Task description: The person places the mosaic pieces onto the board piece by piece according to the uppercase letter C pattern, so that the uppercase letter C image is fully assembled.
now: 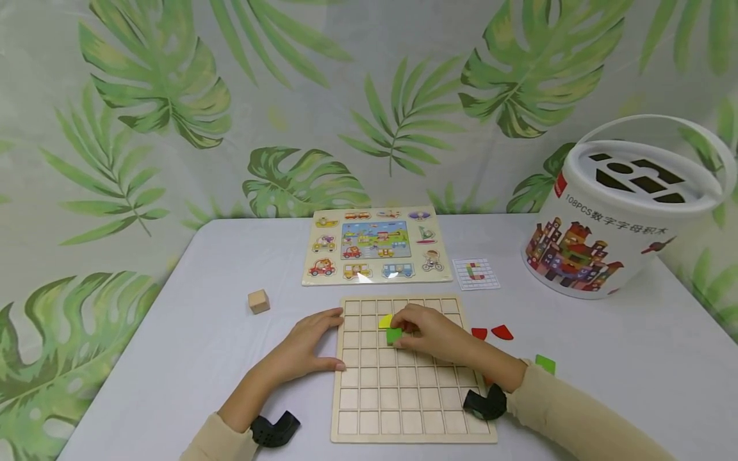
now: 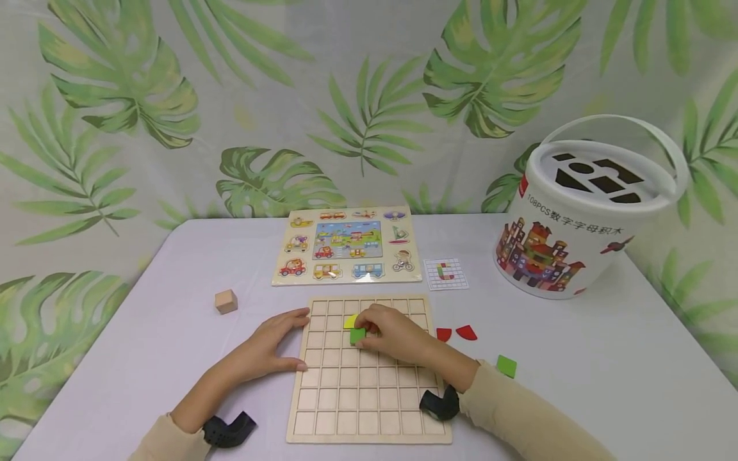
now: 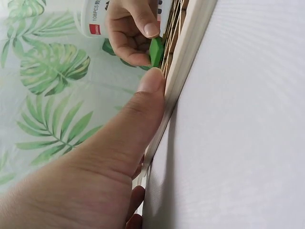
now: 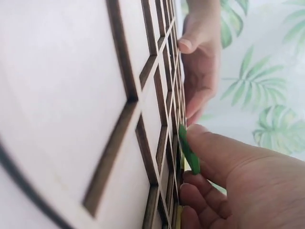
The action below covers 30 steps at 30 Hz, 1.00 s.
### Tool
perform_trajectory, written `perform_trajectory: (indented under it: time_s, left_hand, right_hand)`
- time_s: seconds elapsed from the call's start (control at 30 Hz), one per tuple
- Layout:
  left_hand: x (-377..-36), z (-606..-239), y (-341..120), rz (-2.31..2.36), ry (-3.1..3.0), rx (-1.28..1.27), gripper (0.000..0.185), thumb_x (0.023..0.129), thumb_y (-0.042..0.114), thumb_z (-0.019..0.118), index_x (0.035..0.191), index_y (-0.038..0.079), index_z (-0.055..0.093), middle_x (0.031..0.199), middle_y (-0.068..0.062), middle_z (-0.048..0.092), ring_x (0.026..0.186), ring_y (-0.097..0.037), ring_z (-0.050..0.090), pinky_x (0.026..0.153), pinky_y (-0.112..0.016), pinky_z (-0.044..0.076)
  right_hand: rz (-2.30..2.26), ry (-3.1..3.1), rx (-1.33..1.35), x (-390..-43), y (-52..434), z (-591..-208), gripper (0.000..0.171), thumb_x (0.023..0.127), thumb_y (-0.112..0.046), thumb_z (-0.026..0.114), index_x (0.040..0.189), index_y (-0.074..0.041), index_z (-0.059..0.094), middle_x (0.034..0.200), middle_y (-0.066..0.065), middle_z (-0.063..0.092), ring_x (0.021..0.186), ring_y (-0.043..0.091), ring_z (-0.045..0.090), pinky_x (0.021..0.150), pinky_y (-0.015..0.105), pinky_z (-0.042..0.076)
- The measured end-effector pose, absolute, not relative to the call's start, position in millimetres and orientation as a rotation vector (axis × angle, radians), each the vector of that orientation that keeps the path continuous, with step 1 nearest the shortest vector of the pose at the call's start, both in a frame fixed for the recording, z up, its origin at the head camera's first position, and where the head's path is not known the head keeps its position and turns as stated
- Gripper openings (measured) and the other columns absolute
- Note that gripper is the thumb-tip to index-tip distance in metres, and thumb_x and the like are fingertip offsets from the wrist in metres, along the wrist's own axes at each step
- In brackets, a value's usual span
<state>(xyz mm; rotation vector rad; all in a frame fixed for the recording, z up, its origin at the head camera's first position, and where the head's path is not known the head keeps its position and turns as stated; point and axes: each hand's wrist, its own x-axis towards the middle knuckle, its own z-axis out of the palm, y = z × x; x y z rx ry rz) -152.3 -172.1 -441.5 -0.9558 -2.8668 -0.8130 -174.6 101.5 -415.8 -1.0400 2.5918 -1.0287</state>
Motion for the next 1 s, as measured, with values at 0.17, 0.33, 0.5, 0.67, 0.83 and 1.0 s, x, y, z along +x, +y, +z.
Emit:
perform_trajectory:
  time_s: [0.17,0.33,0.5,0.67,0.83,1.0]
  left_hand:
    - [-152.0,-441.3,-172.5,-0.819,-2.875,-0.94,0.077,0.06,0.059,0.057,0.12,0.014,0.04,0.131,0.005,0.027,0.119,-0.011,0.021,0.094,-0.034,0.017]
    - [-151.6,-440.5,-171.7,-0.829,-2.884,-0.931,0.077,0.06,0.058,0.057,0.12,0.014,0.04,0.131,0.007,0.026,0.119,-0.01,0.02,0.094,-0.033,0.016]
    - [-151.4,-439.8,-171.2,-0.837,-2.895,-0.925,0.077,0.06,0.058,0.058,0.12,0.014,0.039,0.131,0.007,0.026,0.119,-0.01,0.02,0.095,-0.033,0.015]
    - [-151.3,-439.1,-170.8,-0.85,-2.904,-0.915,0.077,0.06,0.057,0.058,0.12,0.014,0.039,0.131,0.008,0.025,0.119,-0.009,0.02,0.095,-0.032,0.015]
    - [-151.0,-438.7,-170.6,-0.863,-2.908,-0.906,0.076,0.06,0.057,0.059,0.12,0.015,0.039,0.132,0.008,0.025,0.119,-0.01,0.02,0.095,-0.033,0.015]
    - [-150.9,-438.1,-170.4,-0.873,-2.902,-0.916,0.076,0.06,0.056,0.059,0.121,0.014,0.039,0.132,0.008,0.025,0.119,-0.011,0.02,0.094,-0.033,0.015]
  right_hand:
    - [-0.968,2.607,-1.106,-175.8,99.4,-417.5,0.028,0.072,-0.032,0.061,0.095,-0.018,0.056,0.086,-0.009,0.048,0.074,0.008,0.044,0.064,0.018,0.039]
    - [-0.979,2.612,-1.092,-176.0,100.2,-419.0,0.023,0.075,-0.025,0.06,0.095,-0.016,0.054,0.087,-0.008,0.048,0.076,0.007,0.043,0.065,0.018,0.039]
    - [-0.956,2.622,-1.098,-176.9,98.5,-419.7,0.023,0.075,-0.03,0.059,0.095,-0.02,0.056,0.088,-0.011,0.049,0.075,0.005,0.044,0.066,0.018,0.039]
    - [-0.914,2.661,-1.112,-175.9,95.9,-417.6,0.024,0.073,-0.033,0.059,0.095,-0.021,0.058,0.085,-0.011,0.049,0.072,0.005,0.044,0.063,0.018,0.039]
    - [-0.871,2.697,-1.109,-174.7,94.3,-415.7,0.023,0.073,-0.034,0.06,0.093,-0.022,0.059,0.079,-0.012,0.049,0.068,0.005,0.043,0.059,0.018,0.037]
    - [-0.829,2.715,-1.125,-174.6,94.4,-416.0,0.022,0.073,-0.033,0.06,0.093,-0.022,0.059,0.075,-0.012,0.047,0.065,0.006,0.042,0.056,0.019,0.036]
